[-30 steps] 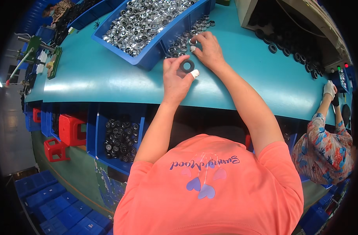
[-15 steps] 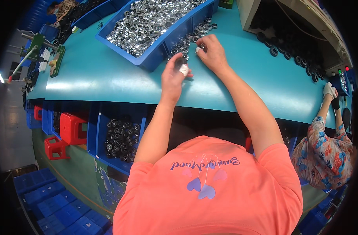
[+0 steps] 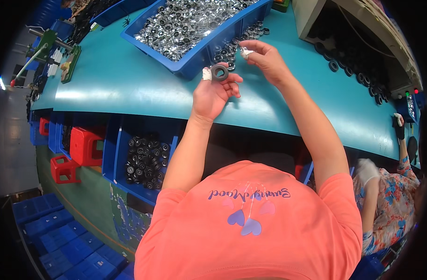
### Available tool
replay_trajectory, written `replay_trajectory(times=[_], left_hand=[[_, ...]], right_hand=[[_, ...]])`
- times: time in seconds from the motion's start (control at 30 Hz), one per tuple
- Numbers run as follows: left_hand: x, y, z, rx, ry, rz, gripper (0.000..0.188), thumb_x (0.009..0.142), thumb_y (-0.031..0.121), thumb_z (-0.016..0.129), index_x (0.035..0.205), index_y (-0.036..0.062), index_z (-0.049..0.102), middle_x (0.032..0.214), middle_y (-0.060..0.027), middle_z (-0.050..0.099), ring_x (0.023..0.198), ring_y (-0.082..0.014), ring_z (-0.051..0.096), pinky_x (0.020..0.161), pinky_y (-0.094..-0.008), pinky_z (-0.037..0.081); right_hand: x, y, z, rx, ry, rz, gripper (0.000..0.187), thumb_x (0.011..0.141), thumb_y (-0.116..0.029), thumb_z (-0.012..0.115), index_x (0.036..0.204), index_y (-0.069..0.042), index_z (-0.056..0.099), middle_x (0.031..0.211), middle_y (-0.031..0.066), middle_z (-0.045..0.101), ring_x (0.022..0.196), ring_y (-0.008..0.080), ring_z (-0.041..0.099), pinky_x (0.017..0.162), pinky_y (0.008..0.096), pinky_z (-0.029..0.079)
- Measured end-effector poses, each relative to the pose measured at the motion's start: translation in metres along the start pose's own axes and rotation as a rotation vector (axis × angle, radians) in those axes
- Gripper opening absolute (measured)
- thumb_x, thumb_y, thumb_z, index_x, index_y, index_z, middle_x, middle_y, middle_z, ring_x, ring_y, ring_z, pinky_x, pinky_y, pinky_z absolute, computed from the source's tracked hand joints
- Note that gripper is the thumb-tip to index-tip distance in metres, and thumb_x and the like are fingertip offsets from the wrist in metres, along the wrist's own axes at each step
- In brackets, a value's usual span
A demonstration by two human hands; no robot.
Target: Assembling small hardware components manually at a factory workbench.
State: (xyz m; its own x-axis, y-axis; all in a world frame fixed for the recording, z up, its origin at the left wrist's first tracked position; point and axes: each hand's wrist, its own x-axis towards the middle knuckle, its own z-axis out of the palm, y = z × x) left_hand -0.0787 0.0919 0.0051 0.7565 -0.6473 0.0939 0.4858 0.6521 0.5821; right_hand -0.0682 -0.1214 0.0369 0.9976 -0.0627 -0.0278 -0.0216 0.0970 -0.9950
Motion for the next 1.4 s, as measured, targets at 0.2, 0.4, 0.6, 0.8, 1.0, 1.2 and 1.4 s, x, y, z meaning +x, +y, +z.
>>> replay_trajectory(times=[0.2,0.4,0.6,0.8,1.0,1.2,1.4], left_hand=[[0.001,-0.004,-0.004,0.052,0.016,0.005,0.055,0.105,0.051,0.034,0.132,0.0058,0.051,0.110,-0.0143,0.064,0.086,-0.0227,0.060,0.079,-0.0425,0.052],[0.002,-0.005,-0.008,0.067,0.021,0.048,0.053,0.105,0.049,0.040,0.133,0.0058,0.051,0.106,-0.0082,0.059,0.087,-0.0194,0.055,0.078,-0.0418,0.051],[0.002,-0.005,0.000,0.076,0.091,0.059,0.050,0.102,0.046,0.049,0.131,0.0060,0.053,0.104,-0.0080,0.061,0.088,-0.0196,0.056,0.075,-0.0415,0.052],[0.002,-0.005,0.000,0.090,0.090,0.052,0.050,0.104,0.045,0.045,0.134,0.0057,0.051,0.107,-0.0093,0.060,0.089,-0.0197,0.055,0.075,-0.0407,0.051],[0.002,-0.005,0.001,0.087,0.085,0.052,0.049,0.105,0.044,0.044,0.135,0.0054,0.050,0.109,-0.0094,0.059,0.089,-0.0194,0.054,0.075,-0.0403,0.051],[0.002,-0.006,0.001,0.104,0.102,0.055,0.048,0.105,0.042,0.044,0.136,0.0053,0.050,0.110,-0.0091,0.059,0.089,-0.0190,0.054,0.076,-0.0398,0.052],[0.002,-0.006,0.001,0.102,0.105,0.055,0.047,0.105,0.040,0.044,0.136,0.0053,0.050,0.111,-0.0088,0.059,0.089,-0.0189,0.054,0.076,-0.0396,0.051]], right_hand=[[-0.017,0.013,-0.002,0.181,-0.025,0.009,0.045,0.081,-0.004,0.072,0.125,-0.001,0.064,0.119,0.0105,0.064,0.107,0.0167,0.059,0.095,0.0311,0.048],[-0.026,0.020,0.001,0.236,-0.092,0.001,0.044,0.076,0.004,0.074,0.119,0.001,0.064,0.111,0.0065,0.066,0.104,0.0150,0.061,0.095,0.0291,0.049],[-0.034,0.007,0.004,0.212,-0.175,-0.020,0.047,0.080,-0.002,0.071,0.127,0.000,0.064,0.116,0.0066,0.067,0.107,0.0150,0.061,0.098,0.0309,0.047],[-0.035,0.003,0.003,0.162,-0.218,-0.049,0.048,0.083,-0.006,0.065,0.131,-0.001,0.062,0.116,0.0067,0.067,0.105,0.0150,0.062,0.097,0.0301,0.048],[-0.036,0.004,0.004,0.164,-0.200,-0.067,0.046,0.083,-0.005,0.066,0.129,-0.001,0.063,0.115,0.0070,0.068,0.107,0.0153,0.062,0.097,0.0310,0.049],[-0.035,0.007,0.002,0.166,-0.228,-0.070,0.040,0.082,-0.004,0.071,0.121,-0.001,0.064,0.113,0.0058,0.068,0.107,0.0158,0.064,0.095,0.0326,0.051],[-0.035,0.009,0.003,0.188,-0.240,-0.078,0.037,0.079,-0.002,0.071,0.115,-0.004,0.064,0.110,0.0019,0.065,0.104,0.0125,0.060,0.095,0.0303,0.048]])
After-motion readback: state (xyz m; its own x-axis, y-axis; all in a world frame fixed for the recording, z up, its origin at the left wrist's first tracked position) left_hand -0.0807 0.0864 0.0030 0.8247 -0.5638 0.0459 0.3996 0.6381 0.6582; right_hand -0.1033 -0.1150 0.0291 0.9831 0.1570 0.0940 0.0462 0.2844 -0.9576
